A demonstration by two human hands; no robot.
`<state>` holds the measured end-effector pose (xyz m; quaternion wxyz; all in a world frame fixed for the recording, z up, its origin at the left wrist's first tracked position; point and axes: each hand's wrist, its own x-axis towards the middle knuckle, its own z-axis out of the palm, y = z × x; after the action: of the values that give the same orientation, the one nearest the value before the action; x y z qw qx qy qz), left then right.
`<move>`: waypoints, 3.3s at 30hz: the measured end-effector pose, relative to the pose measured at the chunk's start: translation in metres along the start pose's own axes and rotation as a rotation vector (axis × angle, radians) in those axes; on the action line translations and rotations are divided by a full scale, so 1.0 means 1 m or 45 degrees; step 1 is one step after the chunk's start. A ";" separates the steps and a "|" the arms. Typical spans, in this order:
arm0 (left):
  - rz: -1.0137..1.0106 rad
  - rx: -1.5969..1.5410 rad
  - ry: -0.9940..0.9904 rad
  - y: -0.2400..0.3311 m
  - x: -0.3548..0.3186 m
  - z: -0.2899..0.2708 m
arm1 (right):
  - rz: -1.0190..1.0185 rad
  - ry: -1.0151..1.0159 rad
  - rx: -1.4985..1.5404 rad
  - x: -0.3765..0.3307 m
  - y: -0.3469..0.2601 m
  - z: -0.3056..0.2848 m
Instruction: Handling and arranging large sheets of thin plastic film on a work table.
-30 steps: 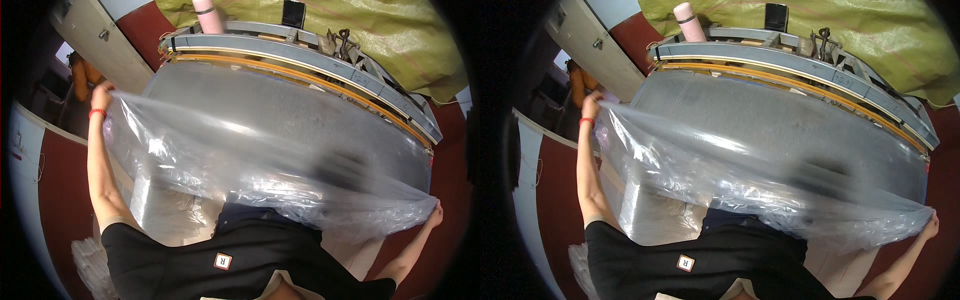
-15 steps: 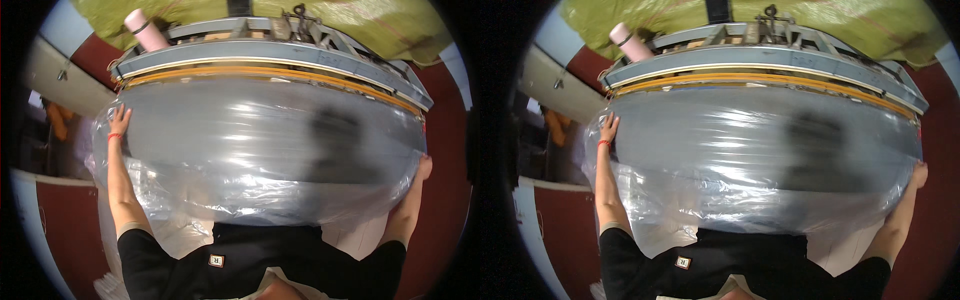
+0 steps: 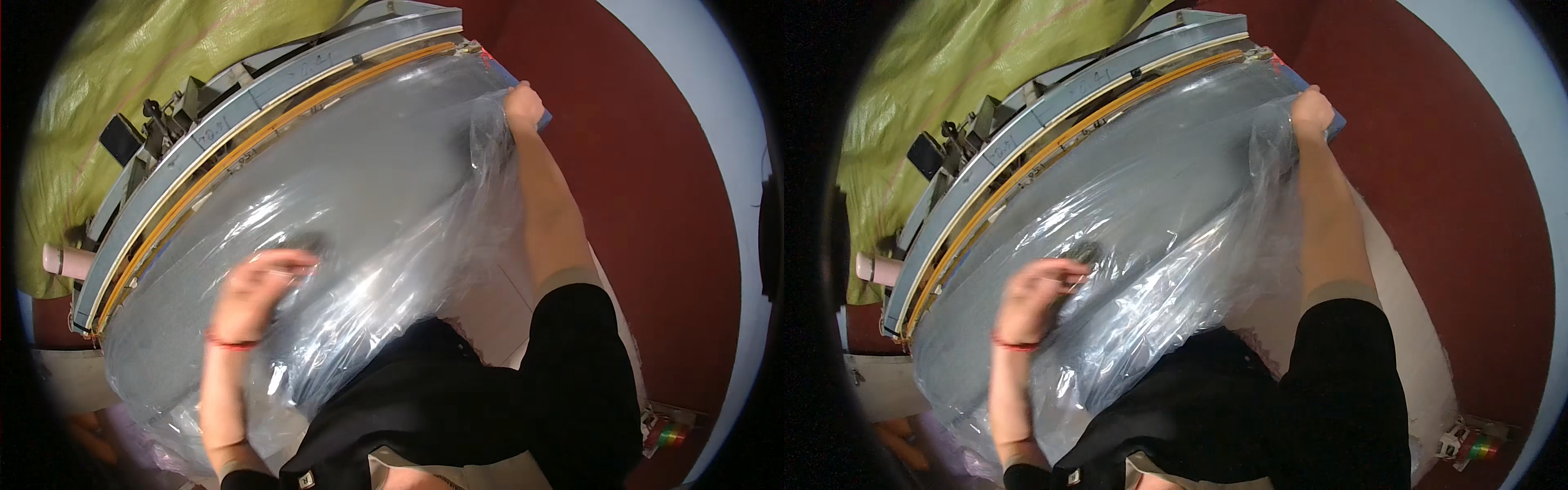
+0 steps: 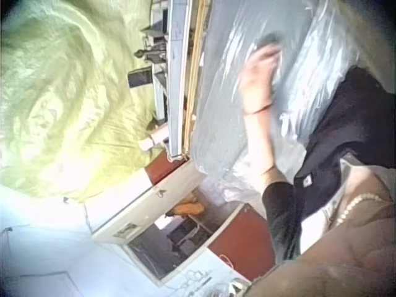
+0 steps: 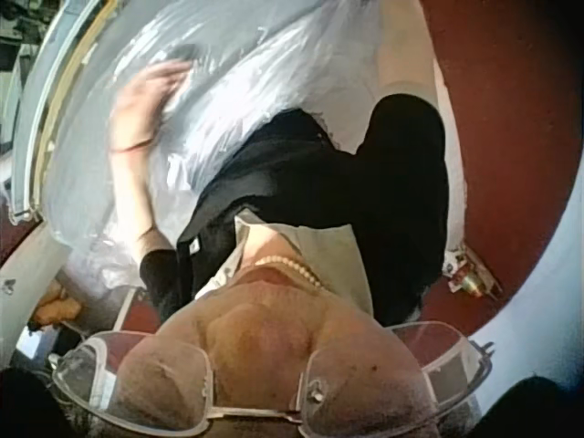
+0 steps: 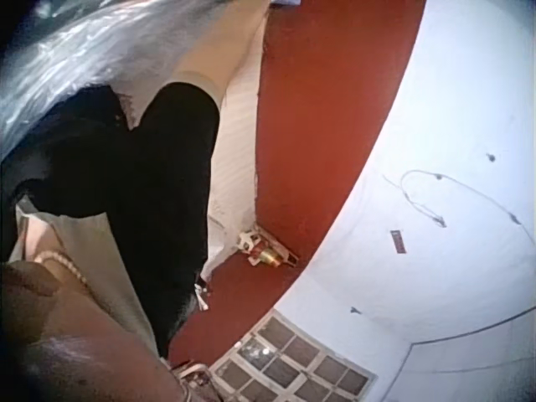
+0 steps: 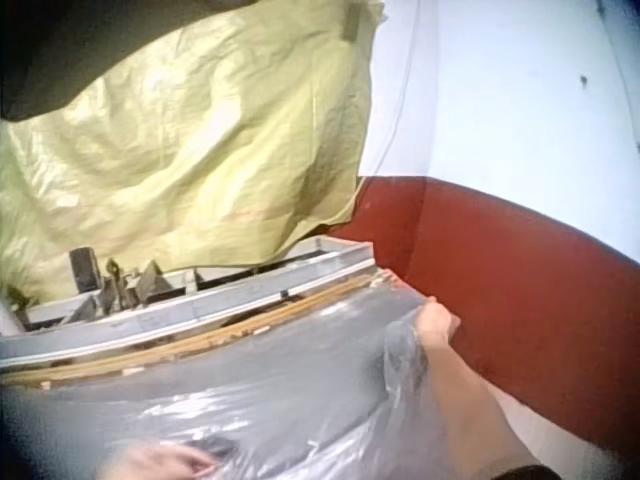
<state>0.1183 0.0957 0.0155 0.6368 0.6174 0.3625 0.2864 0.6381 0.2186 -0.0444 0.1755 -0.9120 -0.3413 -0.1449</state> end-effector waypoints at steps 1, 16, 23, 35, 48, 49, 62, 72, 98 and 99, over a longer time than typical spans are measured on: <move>0.008 -0.027 -0.197 -0.007 0.009 0.035 | -0.023 -0.025 0.046 -0.002 -0.009 0.002; 0.381 -0.586 -0.811 -0.002 0.047 0.093 | -0.087 -0.024 0.011 -0.010 -0.020 0.000; 1.295 -1.146 0.343 -0.024 -0.184 -0.133 | -0.111 -0.020 -0.003 -0.023 -0.027 -0.018; 0.457 -0.794 1.499 -0.004 -0.248 -0.059 | -0.108 -0.041 -0.074 0.001 -0.007 0.014; -0.886 1.438 1.832 -0.095 -0.317 -0.213 | -0.183 -0.029 -0.143 0.008 -0.003 0.022; -0.888 1.435 1.831 -0.082 -0.303 -0.205 | -0.162 -0.040 -0.155 0.005 -0.004 0.016; -0.085 1.797 1.219 -0.092 -0.234 -0.221 | -0.118 -0.124 0.013 0.017 0.002 0.022; -0.426 1.477 1.869 -0.095 -0.201 -0.306 | -0.058 -0.246 1.570 0.082 0.085 0.050; 0.286 0.539 2.275 -0.160 -0.243 -0.457 | -0.248 0.112 1.414 0.051 -0.137 0.118; 0.330 0.421 2.252 -0.160 -0.240 -0.459 | -0.241 0.124 1.406 0.051 -0.137 0.117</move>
<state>-0.4064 0.1545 -0.1057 -0.0077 0.2918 0.6830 0.6695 0.5996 0.3939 -0.0990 0.6288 -0.6423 -0.4382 -0.0018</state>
